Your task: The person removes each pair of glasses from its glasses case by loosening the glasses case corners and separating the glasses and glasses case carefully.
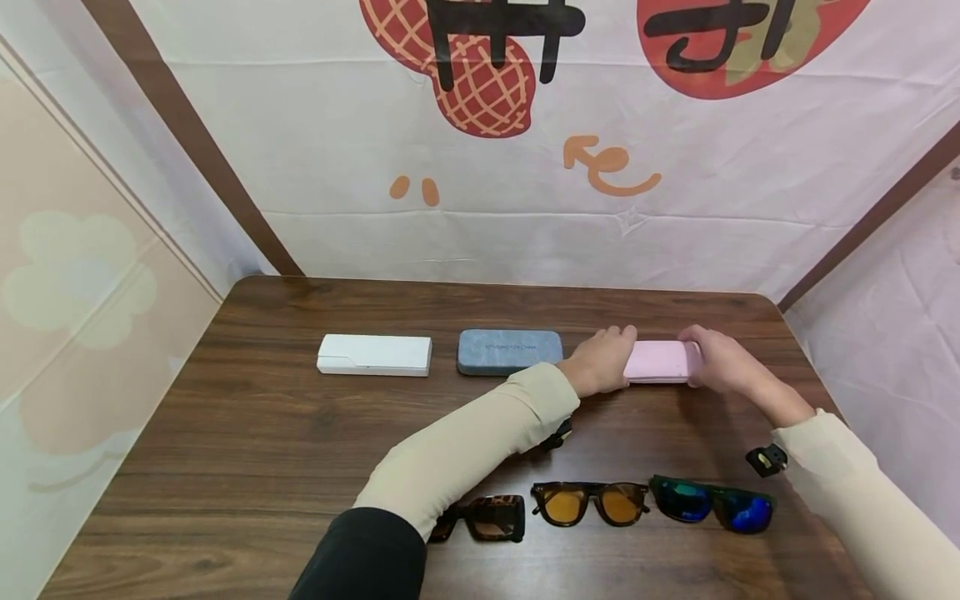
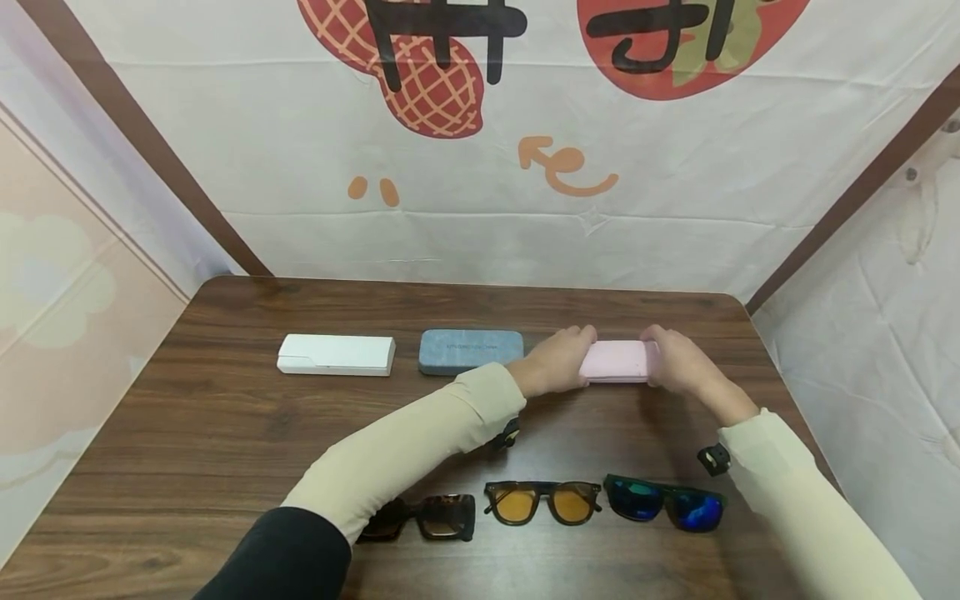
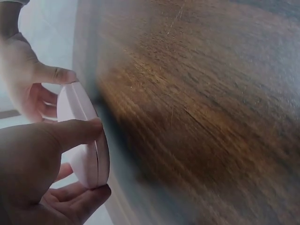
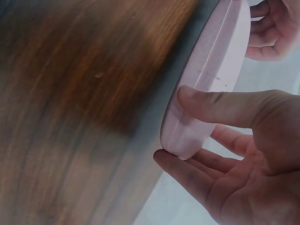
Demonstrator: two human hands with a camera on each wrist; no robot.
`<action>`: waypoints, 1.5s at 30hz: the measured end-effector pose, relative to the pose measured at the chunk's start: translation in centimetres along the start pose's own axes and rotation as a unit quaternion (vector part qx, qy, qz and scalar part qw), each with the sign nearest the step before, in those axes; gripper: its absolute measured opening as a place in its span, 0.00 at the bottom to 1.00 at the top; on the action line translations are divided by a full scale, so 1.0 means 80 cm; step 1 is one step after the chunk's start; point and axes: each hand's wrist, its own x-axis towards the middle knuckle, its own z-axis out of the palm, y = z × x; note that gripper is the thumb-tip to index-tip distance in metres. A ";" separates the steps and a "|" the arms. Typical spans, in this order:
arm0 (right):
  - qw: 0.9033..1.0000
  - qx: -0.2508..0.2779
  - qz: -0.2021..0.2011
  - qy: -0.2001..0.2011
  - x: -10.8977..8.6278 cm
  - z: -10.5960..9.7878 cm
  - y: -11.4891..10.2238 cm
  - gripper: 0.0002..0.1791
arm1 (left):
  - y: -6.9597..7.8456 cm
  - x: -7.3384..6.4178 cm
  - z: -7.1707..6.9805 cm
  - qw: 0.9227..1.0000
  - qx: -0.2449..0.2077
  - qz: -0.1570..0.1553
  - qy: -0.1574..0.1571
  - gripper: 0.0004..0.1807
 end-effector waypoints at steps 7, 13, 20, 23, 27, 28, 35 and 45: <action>1.000 0.007 0.012 -0.004 -0.002 0.007 0.006 0.32 | 0.001 0.001 0.006 1.000 -0.002 0.003 -0.006 0.33; 1.000 0.005 0.013 0.000 -0.003 0.012 0.005 0.32 | -0.001 -0.001 0.007 1.000 -0.004 0.008 -0.007 0.32; 1.000 -0.004 0.010 0.001 -0.002 0.013 0.003 0.33 | -0.002 -0.002 0.007 1.000 -0.009 0.007 -0.006 0.31; 1.000 -0.008 0.021 -0.011 -0.002 0.013 0.003 0.35 | -0.002 -0.002 0.007 1.000 -0.009 0.009 -0.004 0.32; 0.999 -0.008 0.031 -0.021 -0.002 0.014 0.003 0.36 | -0.001 -0.002 0.006 1.000 -0.004 0.010 -0.003 0.32; 0.999 -0.009 0.029 -0.021 -0.002 0.014 0.004 0.36 | -0.001 -0.002 0.006 1.000 -0.002 0.010 -0.003 0.32; 0.999 -0.016 0.017 -0.022 0.000 0.014 0.004 0.35 | -0.001 0.000 0.008 1.000 0.009 0.011 -0.007 0.32; 0.999 -0.029 0.000 -0.030 0.003 0.014 0.005 0.36 | -0.003 0.003 0.009 1.000 0.017 0.012 -0.010 0.33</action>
